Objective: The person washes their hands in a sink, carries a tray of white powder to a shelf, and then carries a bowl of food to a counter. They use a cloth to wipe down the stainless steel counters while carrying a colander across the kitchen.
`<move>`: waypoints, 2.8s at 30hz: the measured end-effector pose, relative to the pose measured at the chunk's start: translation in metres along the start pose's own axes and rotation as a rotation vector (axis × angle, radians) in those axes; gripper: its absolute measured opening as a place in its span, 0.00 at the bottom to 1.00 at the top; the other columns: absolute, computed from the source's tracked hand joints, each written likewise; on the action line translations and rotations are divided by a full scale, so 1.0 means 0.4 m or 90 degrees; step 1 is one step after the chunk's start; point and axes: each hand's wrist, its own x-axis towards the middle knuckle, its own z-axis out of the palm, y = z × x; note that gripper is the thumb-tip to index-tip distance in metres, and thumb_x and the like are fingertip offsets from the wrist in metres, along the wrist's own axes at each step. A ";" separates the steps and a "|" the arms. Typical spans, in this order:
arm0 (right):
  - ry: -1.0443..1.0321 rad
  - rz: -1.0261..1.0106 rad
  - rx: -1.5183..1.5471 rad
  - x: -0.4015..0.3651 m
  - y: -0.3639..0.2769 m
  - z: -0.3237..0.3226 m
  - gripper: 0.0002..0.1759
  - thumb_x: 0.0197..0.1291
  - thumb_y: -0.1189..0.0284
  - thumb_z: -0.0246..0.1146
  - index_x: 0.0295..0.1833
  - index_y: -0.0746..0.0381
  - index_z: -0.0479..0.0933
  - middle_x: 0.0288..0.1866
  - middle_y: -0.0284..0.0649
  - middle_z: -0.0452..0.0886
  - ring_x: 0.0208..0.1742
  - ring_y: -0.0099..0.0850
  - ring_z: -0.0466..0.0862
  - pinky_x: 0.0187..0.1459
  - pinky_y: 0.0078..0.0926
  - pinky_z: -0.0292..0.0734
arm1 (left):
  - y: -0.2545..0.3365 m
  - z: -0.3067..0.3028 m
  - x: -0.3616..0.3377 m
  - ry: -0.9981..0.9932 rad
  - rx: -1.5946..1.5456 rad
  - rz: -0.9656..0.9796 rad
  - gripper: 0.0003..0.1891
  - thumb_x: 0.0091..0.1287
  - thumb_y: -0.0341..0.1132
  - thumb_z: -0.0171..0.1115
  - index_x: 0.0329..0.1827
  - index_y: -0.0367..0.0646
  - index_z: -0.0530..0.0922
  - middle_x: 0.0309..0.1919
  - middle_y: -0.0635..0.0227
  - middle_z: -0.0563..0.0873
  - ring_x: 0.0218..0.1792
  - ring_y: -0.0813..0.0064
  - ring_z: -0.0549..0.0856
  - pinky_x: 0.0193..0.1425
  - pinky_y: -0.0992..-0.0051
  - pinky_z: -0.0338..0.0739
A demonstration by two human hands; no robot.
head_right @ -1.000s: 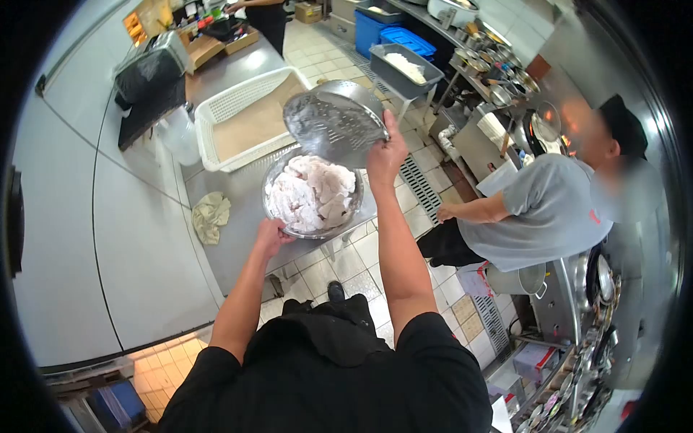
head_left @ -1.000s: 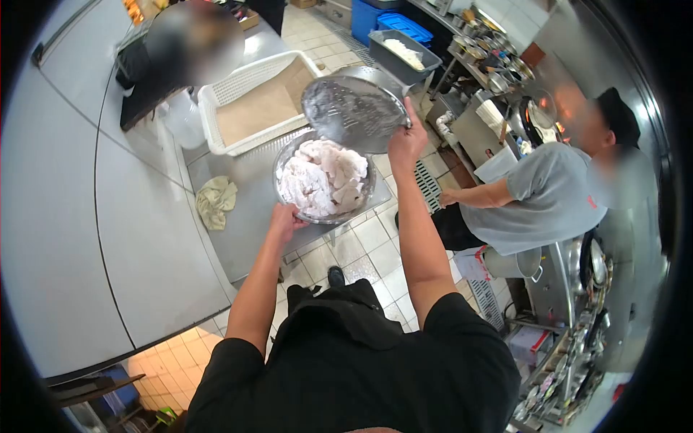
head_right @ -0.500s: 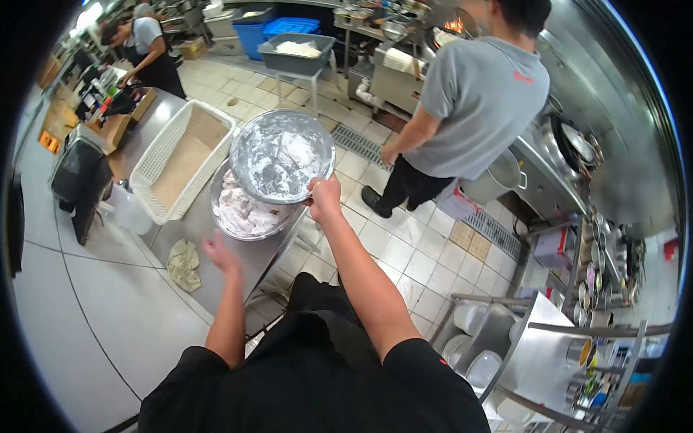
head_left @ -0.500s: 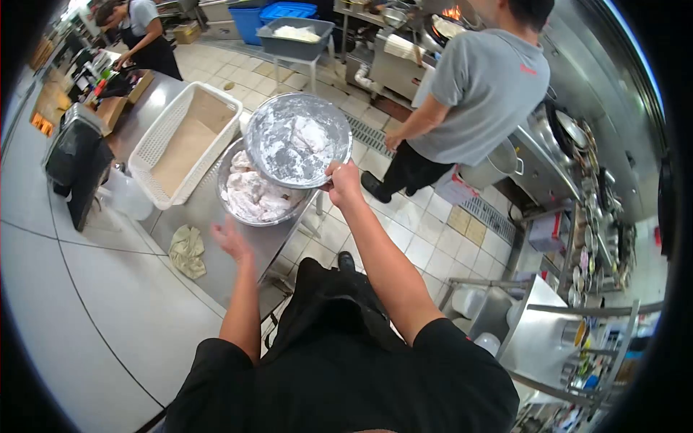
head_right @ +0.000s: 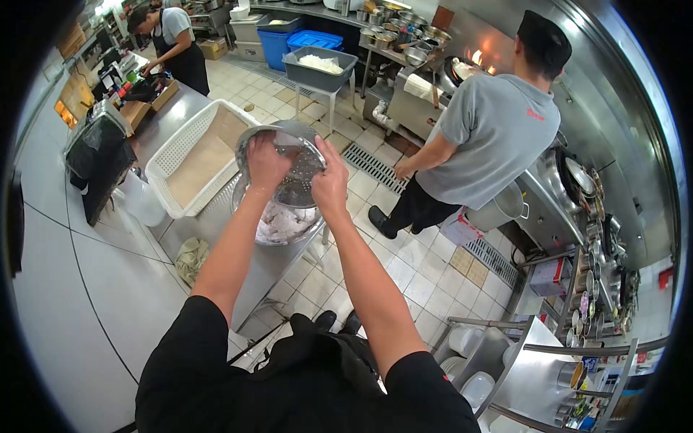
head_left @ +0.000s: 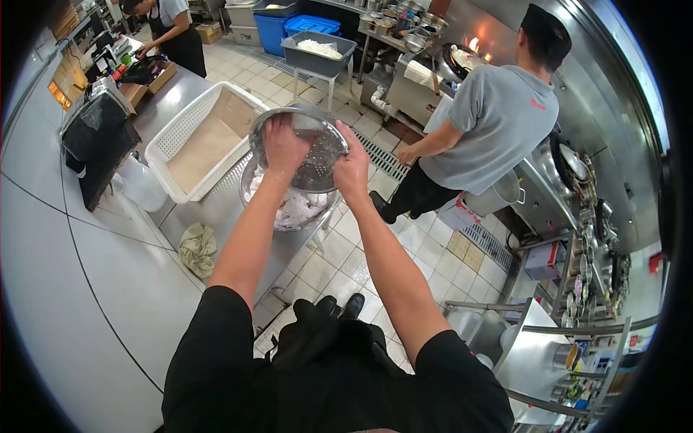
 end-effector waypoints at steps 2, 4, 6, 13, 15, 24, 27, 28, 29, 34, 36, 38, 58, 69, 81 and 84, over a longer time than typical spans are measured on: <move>-0.009 -0.016 -0.003 0.000 -0.009 0.016 0.39 0.39 0.91 0.45 0.61 0.58 0.73 0.62 0.58 0.70 0.65 0.50 0.69 0.67 0.34 0.61 | -0.008 -0.012 0.001 0.021 -0.001 -0.016 0.32 0.44 0.45 0.74 0.51 0.38 0.75 0.47 0.52 0.79 0.52 0.51 0.74 0.58 0.57 0.67; -0.010 -0.019 -0.014 -0.008 -0.013 0.036 0.38 0.39 0.91 0.45 0.60 0.58 0.74 0.62 0.58 0.70 0.65 0.50 0.70 0.67 0.35 0.61 | -0.036 0.001 -0.004 0.046 0.003 -0.016 0.32 0.42 0.45 0.75 0.50 0.39 0.75 0.46 0.53 0.80 0.51 0.51 0.74 0.57 0.57 0.67; -0.002 -0.017 -0.030 -0.007 -0.019 0.056 0.37 0.39 0.91 0.46 0.59 0.58 0.75 0.62 0.58 0.70 0.64 0.50 0.70 0.66 0.35 0.61 | -0.067 0.007 -0.026 0.049 0.015 -0.012 0.31 0.41 0.44 0.75 0.49 0.41 0.76 0.46 0.55 0.79 0.50 0.51 0.74 0.57 0.57 0.66; 0.056 -0.073 -0.058 0.053 -0.074 0.035 0.34 0.41 0.90 0.47 0.57 0.59 0.76 0.59 0.55 0.74 0.64 0.47 0.72 0.65 0.34 0.63 | -0.155 0.028 -0.152 -0.014 0.010 0.124 0.26 0.36 0.38 0.72 0.41 0.42 0.75 0.44 0.59 0.75 0.49 0.54 0.72 0.54 0.57 0.64; 0.089 -0.100 -0.062 0.055 -0.019 0.019 0.33 0.42 0.90 0.50 0.57 0.59 0.77 0.59 0.52 0.75 0.63 0.46 0.72 0.65 0.34 0.64 | -0.187 0.065 -0.171 -0.058 0.044 0.148 0.29 0.35 0.38 0.71 0.45 0.41 0.74 0.44 0.57 0.74 0.49 0.52 0.72 0.56 0.54 0.63; 0.510 0.139 0.106 -0.018 0.256 -0.144 0.28 0.50 0.82 0.47 0.59 0.63 0.73 0.61 0.49 0.74 0.63 0.42 0.71 0.66 0.30 0.60 | -0.253 0.083 -0.132 -0.324 0.148 0.373 0.29 0.47 0.35 0.72 0.52 0.34 0.73 0.51 0.49 0.77 0.55 0.50 0.74 0.59 0.58 0.67; 0.534 0.307 0.174 -0.086 0.239 -0.272 0.21 0.52 0.80 0.49 0.52 0.67 0.75 0.49 0.51 0.80 0.55 0.39 0.77 0.59 0.32 0.67 | -0.233 0.066 -0.046 -0.514 0.016 0.379 0.23 0.48 0.22 0.61 0.52 0.33 0.72 0.45 0.48 0.76 0.52 0.47 0.74 0.57 0.59 0.68; 0.557 0.359 0.246 -0.115 0.237 -0.306 0.19 0.51 0.80 0.49 0.50 0.67 0.75 0.45 0.50 0.80 0.48 0.38 0.79 0.52 0.34 0.71 | -0.206 0.056 -0.017 -0.573 0.010 0.358 0.23 0.49 0.22 0.60 0.52 0.33 0.72 0.46 0.48 0.76 0.52 0.48 0.73 0.58 0.60 0.68; 0.563 0.389 0.330 -0.182 0.170 -0.337 0.18 0.50 0.79 0.50 0.48 0.67 0.75 0.40 0.49 0.81 0.42 0.37 0.81 0.45 0.36 0.74 | -0.196 -0.010 -0.016 -0.609 0.010 0.331 0.23 0.49 0.21 0.59 0.52 0.33 0.72 0.47 0.49 0.76 0.53 0.49 0.73 0.59 0.61 0.67; 0.576 0.544 0.578 -0.469 -0.023 -0.604 0.16 0.42 0.83 0.50 0.40 0.65 0.76 0.27 0.37 0.74 0.27 0.30 0.76 0.21 0.33 0.68 | -0.048 -0.062 -0.011 -0.451 0.142 0.469 0.21 0.58 0.38 0.66 0.52 0.37 0.75 0.47 0.54 0.80 0.50 0.61 0.79 0.58 0.61 0.71; 0.557 0.538 0.528 -0.574 0.016 -0.675 0.15 0.42 0.83 0.50 0.37 0.64 0.76 0.25 0.35 0.71 0.25 0.27 0.73 0.21 0.30 0.65 | 0.015 -0.030 -0.066 -0.286 0.006 0.588 0.18 0.57 0.42 0.65 0.48 0.42 0.78 0.41 0.60 0.82 0.46 0.62 0.81 0.52 0.61 0.75; 0.577 0.486 0.506 -0.708 0.013 -0.762 0.13 0.43 0.82 0.51 0.37 0.63 0.75 0.24 0.34 0.70 0.25 0.25 0.70 0.23 0.27 0.63 | 0.177 0.002 -0.185 -0.532 -0.140 0.345 0.23 0.50 0.21 0.59 0.52 0.33 0.72 0.50 0.50 0.75 0.55 0.51 0.73 0.63 0.62 0.64; 1.227 0.195 0.509 -2.071 -0.517 -1.379 0.12 0.41 0.85 0.54 0.36 0.64 0.69 0.31 0.38 0.72 0.31 0.32 0.75 0.33 0.31 0.74 | 1.279 -0.284 -1.409 -1.055 -0.130 0.927 0.22 0.55 0.37 0.66 0.52 0.36 0.76 0.49 0.52 0.81 0.50 0.55 0.80 0.54 0.64 0.74; 1.402 0.201 0.539 -2.558 -0.493 -1.712 0.28 0.45 0.83 0.48 0.58 0.74 0.61 0.54 0.55 0.69 0.52 0.52 0.75 0.52 0.60 0.74 | 2.025 -0.474 -1.750 -1.037 -0.476 0.989 0.22 0.56 0.34 0.66 0.53 0.35 0.75 0.46 0.56 0.82 0.43 0.63 0.82 0.49 0.69 0.76; 1.424 0.117 0.673 -2.987 -0.357 -2.143 0.32 0.44 0.81 0.49 0.61 0.70 0.61 0.58 0.55 0.69 0.57 0.57 0.72 0.58 0.66 0.68 | 2.691 -0.203 -2.179 -1.080 -0.381 0.820 0.21 0.59 0.36 0.63 0.55 0.38 0.75 0.37 0.69 0.81 0.36 0.78 0.79 0.42 0.76 0.75; 1.424 0.155 0.670 -3.071 -0.349 -2.314 0.30 0.44 0.82 0.49 0.59 0.70 0.62 0.57 0.55 0.70 0.55 0.57 0.73 0.56 0.64 0.70 | 2.763 -0.121 -2.220 -1.170 -0.339 0.509 0.19 0.62 0.39 0.61 0.55 0.42 0.73 0.38 0.70 0.80 0.38 0.78 0.79 0.43 0.72 0.77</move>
